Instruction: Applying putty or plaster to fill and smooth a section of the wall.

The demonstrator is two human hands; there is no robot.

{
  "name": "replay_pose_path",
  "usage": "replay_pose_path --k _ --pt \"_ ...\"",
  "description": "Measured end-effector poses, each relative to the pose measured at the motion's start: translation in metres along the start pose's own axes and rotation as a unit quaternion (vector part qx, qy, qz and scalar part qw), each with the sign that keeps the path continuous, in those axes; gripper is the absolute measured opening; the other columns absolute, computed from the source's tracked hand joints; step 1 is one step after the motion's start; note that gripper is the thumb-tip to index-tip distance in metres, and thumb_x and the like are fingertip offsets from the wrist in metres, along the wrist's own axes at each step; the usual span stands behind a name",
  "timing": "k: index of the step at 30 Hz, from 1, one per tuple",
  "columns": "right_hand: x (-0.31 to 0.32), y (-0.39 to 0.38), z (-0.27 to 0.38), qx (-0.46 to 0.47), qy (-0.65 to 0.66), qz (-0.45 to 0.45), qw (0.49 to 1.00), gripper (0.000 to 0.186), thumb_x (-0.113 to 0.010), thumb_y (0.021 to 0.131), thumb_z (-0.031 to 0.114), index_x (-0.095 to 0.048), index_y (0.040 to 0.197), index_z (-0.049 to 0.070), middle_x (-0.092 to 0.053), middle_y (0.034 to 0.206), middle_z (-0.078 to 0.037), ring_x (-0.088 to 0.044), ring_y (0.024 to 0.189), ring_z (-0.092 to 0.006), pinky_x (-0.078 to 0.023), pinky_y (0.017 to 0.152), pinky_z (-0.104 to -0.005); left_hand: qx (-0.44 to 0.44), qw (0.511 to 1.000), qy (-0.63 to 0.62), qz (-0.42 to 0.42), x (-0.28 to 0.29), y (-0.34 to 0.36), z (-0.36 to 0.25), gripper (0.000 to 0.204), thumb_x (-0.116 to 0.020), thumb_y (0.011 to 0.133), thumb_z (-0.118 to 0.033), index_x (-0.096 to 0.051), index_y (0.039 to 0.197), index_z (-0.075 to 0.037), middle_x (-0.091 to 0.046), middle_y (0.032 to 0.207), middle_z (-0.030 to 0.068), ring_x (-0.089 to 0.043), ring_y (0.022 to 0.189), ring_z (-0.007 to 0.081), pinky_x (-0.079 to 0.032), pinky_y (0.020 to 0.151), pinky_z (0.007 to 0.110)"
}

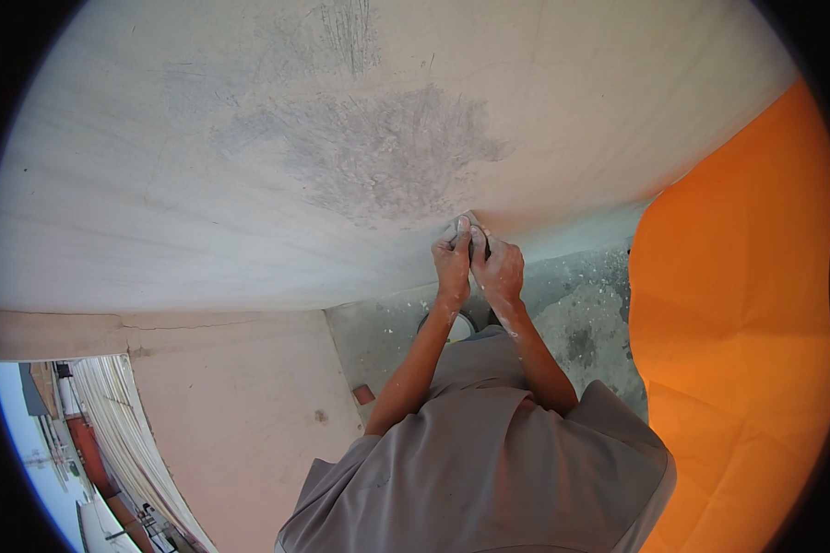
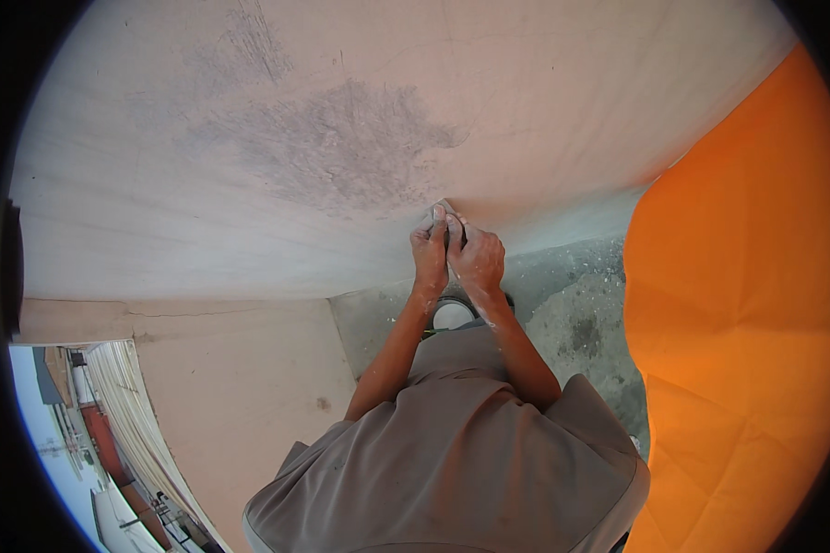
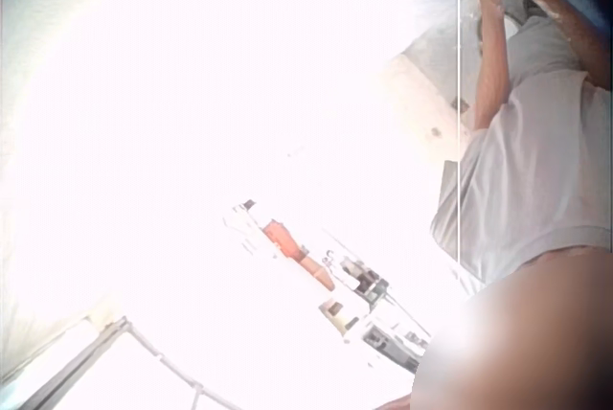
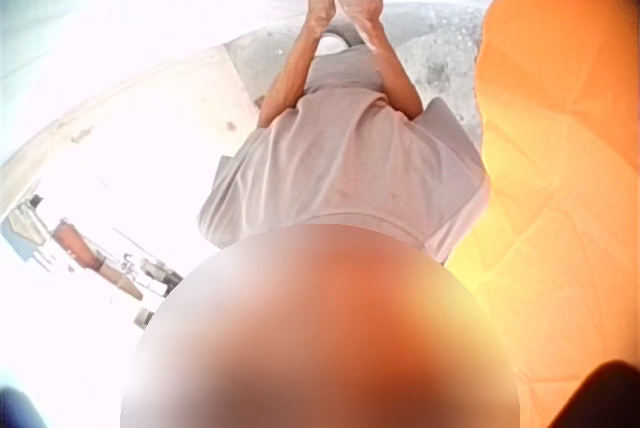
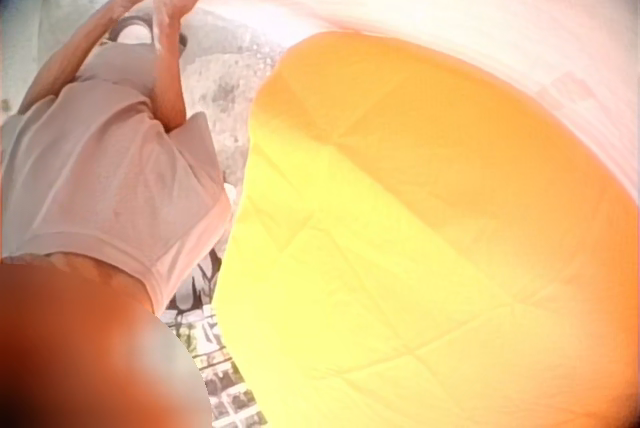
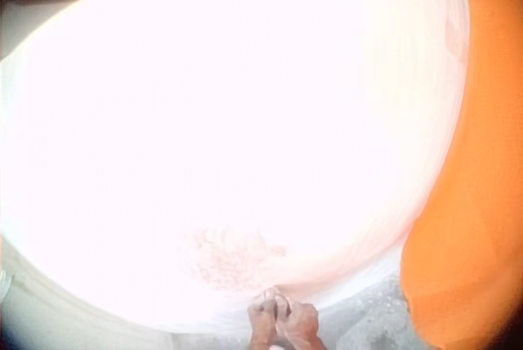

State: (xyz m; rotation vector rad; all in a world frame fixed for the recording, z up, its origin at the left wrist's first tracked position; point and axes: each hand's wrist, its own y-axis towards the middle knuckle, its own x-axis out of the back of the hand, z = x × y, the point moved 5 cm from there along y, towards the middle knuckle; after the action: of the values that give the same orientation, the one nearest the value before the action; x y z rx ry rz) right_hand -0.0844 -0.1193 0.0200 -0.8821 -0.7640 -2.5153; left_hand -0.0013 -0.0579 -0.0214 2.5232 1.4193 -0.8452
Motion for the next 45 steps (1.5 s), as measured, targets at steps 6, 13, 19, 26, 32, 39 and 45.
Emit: replay_pose_path --k 6,13,19,26,32,39,45 --pt "-0.057 -0.034 0.008 -0.358 0.520 0.122 0.766 0.057 -0.046 0.108 0.049 -0.063 0.077 0.004 -0.053 0.053 -0.002 -0.045 0.042 -0.0104 -0.036 0.038 -0.0321 -0.107 0.940 0.321 -0.047 0.007 -0.006 -0.058 0.025 -0.069 0.099 -0.018 -0.075 0.092 0.005 -0.062 0.069 -0.0042 -0.048 0.063 0.0026 -0.039 0.052 0.024" --pt "-0.054 -0.038 0.013 -0.363 0.499 0.118 0.778 0.061 -0.045 0.109 0.048 -0.064 0.077 -0.001 -0.057 0.057 -0.004 -0.047 0.049 -0.0121 -0.037 0.046 -0.0315 -0.139 0.919 0.368 -0.012 0.000 -0.005 -0.070 0.021 -0.074 0.093 -0.019 -0.075 0.091 0.002 -0.041 0.055 -0.0046 -0.034 0.055 0.0030 -0.028 0.046 0.027" --pt "-0.040 -0.013 -0.009 -0.156 0.274 0.076 0.946 0.055 -0.048 0.108 0.036 -0.061 0.082 -0.011 -0.055 0.062 -0.024 -0.049 0.055 -0.0245 -0.043 0.058 -0.0452 -0.122 0.952 0.278 -0.037 0.007 0.002 -0.039 0.026 -0.071 0.097 -0.018 -0.073 0.086 0.005 -0.055 0.063 -0.0030 -0.045 0.062 0.0034 -0.039 0.052 0.025" --pt "-0.051 -0.017 -0.016 -0.195 0.293 0.075 0.933 0.056 -0.048 0.108 0.037 -0.062 0.081 -0.009 -0.057 0.060 -0.020 -0.048 0.056 -0.0228 -0.042 0.058 -0.0429 -0.102 0.961 0.258 0.000 0.006 0.003 -0.041 0.030 -0.072 0.097 -0.019 -0.071 0.080 0.005 -0.060 0.066 -0.0045 -0.047 0.064 0.0029 -0.041 0.054 0.025" --pt "-0.056 -0.026 -0.011 -0.295 0.386 0.171 0.857 0.060 -0.044 0.110 0.042 -0.064 0.082 -0.007 -0.057 0.061 -0.006 -0.050 0.060 -0.0147 -0.043 0.058 -0.0389 -0.048 0.963 0.264 0.027 0.012 0.000 -0.045 0.030 -0.071 0.098 -0.020 -0.072 0.082 0.005 -0.064 0.069 -0.0040 -0.050 0.066 0.0028 -0.043 0.056 0.024" --pt "-0.057 -0.034 -0.003 -0.305 0.433 0.084 0.844 0.060 -0.043 0.109 0.047 -0.068 0.078 0.002 -0.056 0.062 0.002 -0.046 0.053 -0.0058 -0.035 0.046 -0.0272 -0.088 0.956 0.278 -0.004 0.000 -0.010 -0.055 0.028 -0.072 0.097 -0.020 -0.072 0.086 0.006 -0.062 0.066 -0.0034 -0.050 0.065 0.0029 -0.043 0.055 0.025" --pt "-0.069 -0.048 0.010 -0.397 0.568 0.139 0.707 0.049 -0.041 0.109 0.048 -0.066 0.091 0.010 -0.054 0.064 0.006 -0.046 0.050 -0.0039 -0.034 0.043 -0.0234 -0.142 0.890 0.433 0.024 -0.004 -0.010 -0.083 0.023 -0.074 0.093 -0.020 -0.070 0.088 0.002 -0.041 0.055 0.0107 -0.033 0.054 0.0076 -0.033 0.047 0.031"
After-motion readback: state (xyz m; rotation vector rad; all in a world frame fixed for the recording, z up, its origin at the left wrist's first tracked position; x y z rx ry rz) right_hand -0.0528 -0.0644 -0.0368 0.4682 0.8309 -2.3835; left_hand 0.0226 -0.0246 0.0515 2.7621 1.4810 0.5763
